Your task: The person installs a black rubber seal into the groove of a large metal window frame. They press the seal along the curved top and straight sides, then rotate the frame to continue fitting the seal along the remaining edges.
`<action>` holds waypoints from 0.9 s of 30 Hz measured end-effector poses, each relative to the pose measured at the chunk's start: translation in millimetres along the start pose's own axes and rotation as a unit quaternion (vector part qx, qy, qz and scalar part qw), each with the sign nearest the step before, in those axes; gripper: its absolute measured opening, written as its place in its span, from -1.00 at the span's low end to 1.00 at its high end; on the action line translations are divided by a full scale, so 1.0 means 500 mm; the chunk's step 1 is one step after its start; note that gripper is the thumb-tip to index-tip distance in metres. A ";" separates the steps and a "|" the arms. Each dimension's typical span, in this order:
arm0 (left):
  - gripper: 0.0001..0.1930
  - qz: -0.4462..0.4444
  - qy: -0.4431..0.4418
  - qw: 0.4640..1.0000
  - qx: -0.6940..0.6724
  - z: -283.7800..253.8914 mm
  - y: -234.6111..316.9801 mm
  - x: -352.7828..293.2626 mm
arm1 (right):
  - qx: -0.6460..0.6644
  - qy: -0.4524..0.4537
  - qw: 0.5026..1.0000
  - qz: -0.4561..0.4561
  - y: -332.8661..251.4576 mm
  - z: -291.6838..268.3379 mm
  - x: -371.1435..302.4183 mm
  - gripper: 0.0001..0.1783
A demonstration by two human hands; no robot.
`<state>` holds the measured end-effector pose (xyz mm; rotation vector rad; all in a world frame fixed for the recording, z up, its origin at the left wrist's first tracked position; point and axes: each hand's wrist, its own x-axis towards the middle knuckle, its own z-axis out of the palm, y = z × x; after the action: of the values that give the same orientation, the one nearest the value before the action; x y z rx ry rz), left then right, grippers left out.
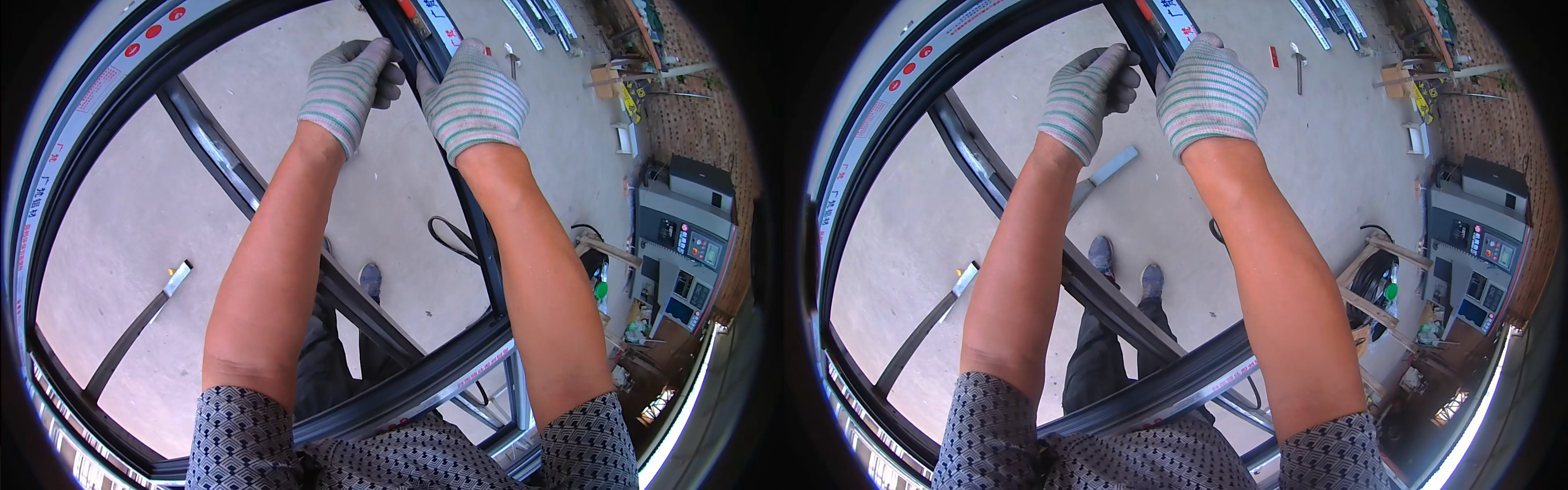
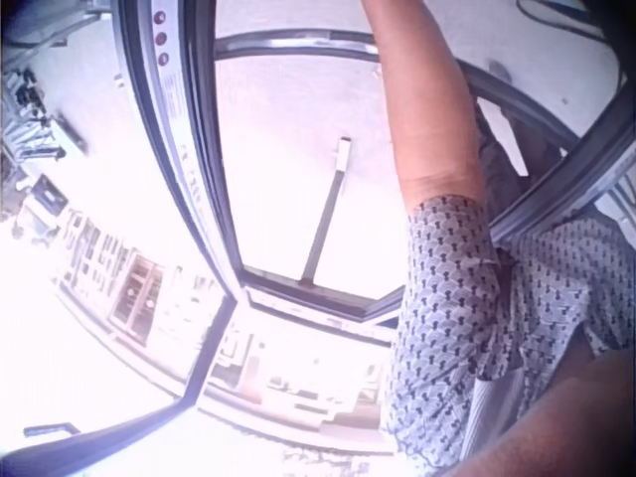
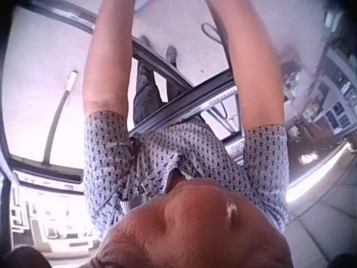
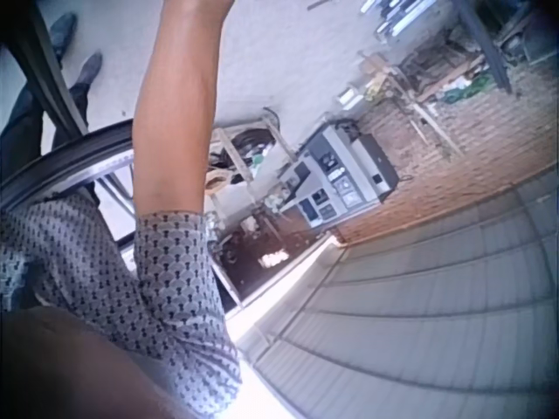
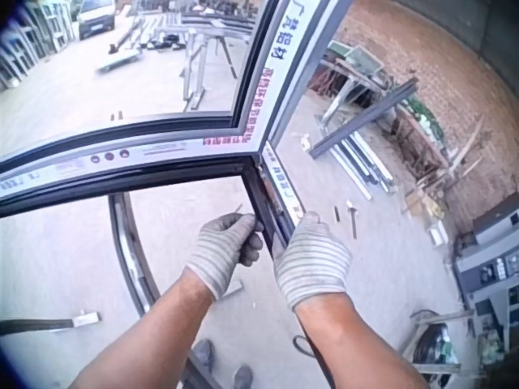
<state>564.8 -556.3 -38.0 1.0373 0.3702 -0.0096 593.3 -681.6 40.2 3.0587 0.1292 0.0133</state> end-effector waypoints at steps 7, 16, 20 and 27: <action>-0.68 -0.019 -0.015 0.998 0.064 0.013 -0.008 -0.002 | 0.023 -0.031 0.999 -0.001 -0.003 -0.013 -0.001 -0.38; -0.68 -0.026 -0.018 0.998 0.049 0.019 -0.010 0.005 | 0.046 -0.049 0.998 0.003 0.003 -0.029 -0.001 -0.36; -0.67 -0.026 -0.028 0.998 0.053 0.019 -0.008 0.007 | 0.046 -0.059 0.997 -0.007 0.037 -0.023 -0.039 -0.31; -0.69 -0.019 -0.022 0.997 0.070 0.017 -0.008 0.007 | 0.047 -0.031 0.998 0.001 0.147 -0.002 -0.215 -0.25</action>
<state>569.8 -564.9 -38.7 1.1668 0.3535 -0.0932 492.5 -763.6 46.7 3.1495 0.1264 -0.0896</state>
